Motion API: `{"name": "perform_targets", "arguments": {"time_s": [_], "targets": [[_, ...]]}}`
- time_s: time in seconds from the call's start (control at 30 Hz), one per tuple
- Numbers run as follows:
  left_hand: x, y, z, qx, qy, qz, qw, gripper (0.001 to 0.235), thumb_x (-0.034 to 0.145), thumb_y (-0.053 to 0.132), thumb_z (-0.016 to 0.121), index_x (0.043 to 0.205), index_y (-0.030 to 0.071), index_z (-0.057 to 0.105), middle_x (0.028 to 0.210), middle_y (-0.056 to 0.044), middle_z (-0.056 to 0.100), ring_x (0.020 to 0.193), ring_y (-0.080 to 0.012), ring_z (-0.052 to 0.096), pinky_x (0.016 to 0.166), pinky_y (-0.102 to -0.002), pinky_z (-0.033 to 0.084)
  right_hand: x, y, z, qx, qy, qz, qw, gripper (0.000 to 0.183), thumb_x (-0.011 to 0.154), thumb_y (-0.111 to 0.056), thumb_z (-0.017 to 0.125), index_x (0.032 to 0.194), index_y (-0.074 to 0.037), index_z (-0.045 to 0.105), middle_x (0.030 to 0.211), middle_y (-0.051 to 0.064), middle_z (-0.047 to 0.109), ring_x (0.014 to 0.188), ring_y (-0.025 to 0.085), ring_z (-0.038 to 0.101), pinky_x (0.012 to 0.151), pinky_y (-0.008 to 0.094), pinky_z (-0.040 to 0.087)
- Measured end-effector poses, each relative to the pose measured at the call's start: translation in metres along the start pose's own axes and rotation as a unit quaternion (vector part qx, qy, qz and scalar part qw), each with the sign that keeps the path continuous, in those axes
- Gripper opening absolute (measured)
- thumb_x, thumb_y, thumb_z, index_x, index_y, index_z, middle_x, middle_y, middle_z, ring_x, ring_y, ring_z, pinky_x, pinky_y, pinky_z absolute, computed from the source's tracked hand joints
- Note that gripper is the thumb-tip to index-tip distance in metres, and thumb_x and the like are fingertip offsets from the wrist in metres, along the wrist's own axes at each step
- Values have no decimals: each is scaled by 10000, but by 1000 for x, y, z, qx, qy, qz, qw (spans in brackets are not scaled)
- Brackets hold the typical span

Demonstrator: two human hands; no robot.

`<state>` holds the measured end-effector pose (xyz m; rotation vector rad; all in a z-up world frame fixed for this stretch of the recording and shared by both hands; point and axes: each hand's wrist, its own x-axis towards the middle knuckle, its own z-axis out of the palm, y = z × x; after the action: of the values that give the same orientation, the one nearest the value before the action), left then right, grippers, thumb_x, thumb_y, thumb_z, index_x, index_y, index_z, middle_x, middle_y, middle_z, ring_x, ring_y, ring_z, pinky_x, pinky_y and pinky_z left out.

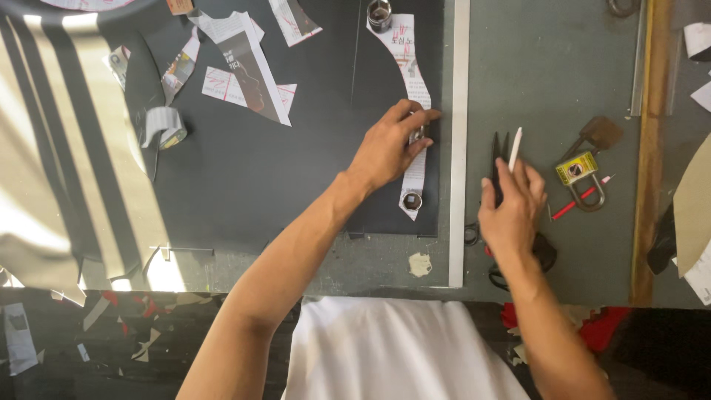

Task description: The person places a paper template on a black sheet, secures it with metal weights and a padlock, then uses a ruler and marker to draw a cutting line. They cut along the line with scissors, remove the template, and trim the cut piece to refine its shape.

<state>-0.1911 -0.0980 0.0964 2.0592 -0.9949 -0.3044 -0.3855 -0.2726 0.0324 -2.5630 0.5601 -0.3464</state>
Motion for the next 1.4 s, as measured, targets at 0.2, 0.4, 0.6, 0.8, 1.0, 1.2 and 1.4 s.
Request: {"name": "perform_targets", "arguments": {"time_s": [0.2, 0.4, 0.6, 0.8, 1.0, 1.2, 1.4], "targets": [[-5, -12, -12, -1, -2, 24, 1000, 446, 858, 29, 761, 1280, 85, 628, 1253, -92, 617, 1088, -343, 666, 911, -410, 564, 42, -3, 4, -6, -38, -83, 996, 444, 990, -262, 745, 1375, -53, 677, 1622, 253, 416, 1491, 420, 329, 1191, 559, 277], [-15, -34, -26, 85, 4, 7, 996, 413, 819, 67, 789, 1210, 57, 656, 1198, -78, 650, 1112, -329, 633, 929, -414, 540, 80, -39, 31, 20, -128, -181, 975, 716, 873, -398, 810, 1500, -137, 585, 1690, 251, 211, 1539, 446, 161, 1216, 601, 160], [-19, -56, -27, 152, 4, 18, 988, 492, 790, 134, 819, 1256, 81, 671, 1155, -50, 696, 1044, -287, 592, 946, -419, 481, 85, -36, 36, 22, -171, -146, 974, 785, 819, -420, 838, 1505, -161, 557, 1673, 263, 200, 1550, 435, 121, 1219, 613, 124], [-17, -62, -16, 128, 21, -11, 991, 534, 807, 168, 821, 1312, 86, 665, 1134, -45, 698, 1103, -280, 584, 981, -419, 481, 87, -35, 39, 29, -177, -150, 972, 795, 821, -429, 833, 1502, -127, 556, 1661, 290, 185, 1538, 444, 94, 1204, 612, 109], [-36, -39, -12, 148, 95, 41, 984, 532, 913, 161, 761, 1399, 58, 573, 1409, -166, 577, 1323, -368, 513, 1110, -447, 428, 70, -28, 28, 65, -105, -162, 979, 623, 950, -309, 805, 1474, -55, 583, 1637, 278, 325, 1505, 430, 260, 1195, 568, 227], [-85, -7, 3, 54, -120, 80, 988, 759, 785, 208, 776, 1475, 88, 482, 1430, -165, 501, 1335, -368, 467, 1133, -487, 400, -14, -16, -21, 64, 1, 16, 998, 291, 989, -65, 759, 1275, -46, 703, 1265, 117, 603, 1201, 341, 562, 1019, 443, 486], [-86, -16, 28, 105, -111, 95, 984, 596, 864, 175, 778, 1407, 147, 536, 1428, -139, 503, 1313, -339, 475, 1131, -482, 404, -73, -30, -26, 62, -4, 53, 997, 407, 917, 3, 757, 1311, -16, 659, 1222, 171, 588, 1084, 310, 612, 893, 397, 534]]}}
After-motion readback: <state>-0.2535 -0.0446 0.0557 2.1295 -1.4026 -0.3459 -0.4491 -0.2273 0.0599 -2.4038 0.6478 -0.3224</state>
